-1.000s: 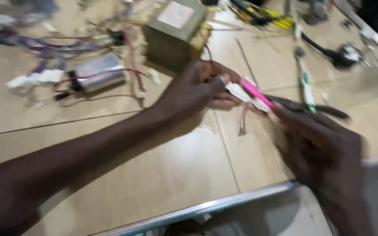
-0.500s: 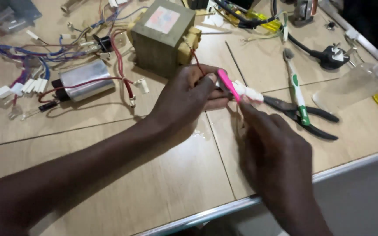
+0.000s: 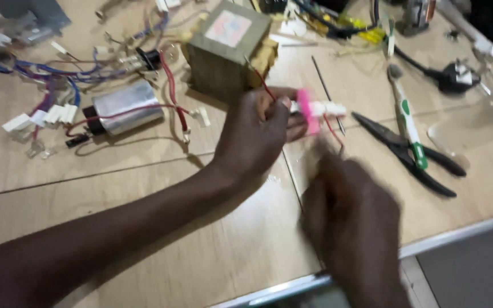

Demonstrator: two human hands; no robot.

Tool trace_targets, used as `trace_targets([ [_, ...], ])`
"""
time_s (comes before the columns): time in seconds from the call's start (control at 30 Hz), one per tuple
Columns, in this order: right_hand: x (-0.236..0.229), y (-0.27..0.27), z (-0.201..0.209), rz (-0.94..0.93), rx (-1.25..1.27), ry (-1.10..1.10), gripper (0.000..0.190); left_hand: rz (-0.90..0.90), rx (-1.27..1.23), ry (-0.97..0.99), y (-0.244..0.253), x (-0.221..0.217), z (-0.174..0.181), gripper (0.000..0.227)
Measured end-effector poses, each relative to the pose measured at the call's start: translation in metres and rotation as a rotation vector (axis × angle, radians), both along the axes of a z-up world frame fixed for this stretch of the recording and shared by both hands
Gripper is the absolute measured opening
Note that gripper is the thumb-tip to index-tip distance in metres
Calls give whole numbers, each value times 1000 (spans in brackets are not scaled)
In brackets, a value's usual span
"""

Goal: Cleaning electrical terminal ends and wire connectors on a workbench using a toothbrush, cleaning solution, and hand tools.

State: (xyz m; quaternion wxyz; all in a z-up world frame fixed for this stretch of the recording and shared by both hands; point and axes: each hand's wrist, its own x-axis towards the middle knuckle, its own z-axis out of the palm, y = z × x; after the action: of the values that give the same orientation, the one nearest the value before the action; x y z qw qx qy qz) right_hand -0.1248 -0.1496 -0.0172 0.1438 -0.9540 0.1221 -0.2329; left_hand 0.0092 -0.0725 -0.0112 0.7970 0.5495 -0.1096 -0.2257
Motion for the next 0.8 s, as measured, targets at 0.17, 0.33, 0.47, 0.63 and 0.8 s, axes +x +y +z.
trace_targets([
  [0.17, -15, 14, -1, 43, 10, -45, 64, 37, 201, -101, 3, 0, 8, 29],
  [0.33, -9, -3, 3, -1, 27, -6, 48, 6, 118, -79, 5, -5, 7, 33],
  [0.47, 1, -10, 20, 41, 119, -32, 44, -27, 71, -102, 1, -2, 2, 34],
  [0.63, -5, -2, 27, 10, 90, -3, 20, -27, 46, -204, -1, 2, 1, 30],
  [0.8, 6, -9, 34, -24, 6, -116, 42, -64, 27, -218, -1, -4, -4, 36],
])
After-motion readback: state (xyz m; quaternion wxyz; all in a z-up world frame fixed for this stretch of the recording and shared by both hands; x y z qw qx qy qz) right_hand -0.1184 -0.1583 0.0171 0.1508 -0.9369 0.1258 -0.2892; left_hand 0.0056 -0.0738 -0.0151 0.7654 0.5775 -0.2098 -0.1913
